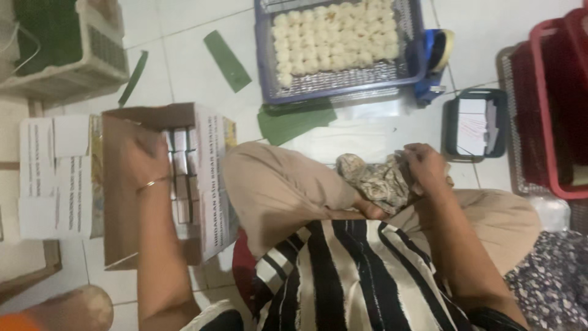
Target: The person sits on the floor and repeatedly wraps small white food items in green leaves, inserts a small paper label, and places the finished packages into a cardboard box. The person handles the food items, leaves, and labels by hand throughout the clip.
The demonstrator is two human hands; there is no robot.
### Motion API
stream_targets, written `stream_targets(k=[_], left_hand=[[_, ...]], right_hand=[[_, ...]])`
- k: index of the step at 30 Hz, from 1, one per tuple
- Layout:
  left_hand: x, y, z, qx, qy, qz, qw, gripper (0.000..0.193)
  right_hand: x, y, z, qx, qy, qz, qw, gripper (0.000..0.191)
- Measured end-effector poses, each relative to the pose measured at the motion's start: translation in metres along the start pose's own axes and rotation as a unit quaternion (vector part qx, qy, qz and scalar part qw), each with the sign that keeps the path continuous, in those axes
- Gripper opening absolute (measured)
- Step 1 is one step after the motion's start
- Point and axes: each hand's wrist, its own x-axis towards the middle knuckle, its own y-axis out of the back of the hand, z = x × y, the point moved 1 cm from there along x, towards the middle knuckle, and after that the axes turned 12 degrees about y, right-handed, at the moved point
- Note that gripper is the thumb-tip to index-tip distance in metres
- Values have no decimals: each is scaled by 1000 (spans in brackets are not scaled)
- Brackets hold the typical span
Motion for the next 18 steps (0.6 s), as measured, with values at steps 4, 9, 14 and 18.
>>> stream_targets(k=[4,9,14,18], left_hand=[[-56,-70,160,-359,-111,-115,919,28],[-227,-175,340,-170,-356,-309,865,23],[-310,-189,377,-14,-359,-414,837,17],[-319,-189,376,20,-415,-371,830,10]], right_hand=[[3,10,6,-15,-32,52,998,22],[14,25,-1,-43,5,70,997,19],[21,39,3,-6,20,57,998,20],[29,43,8,21,-13,42,999,22]])
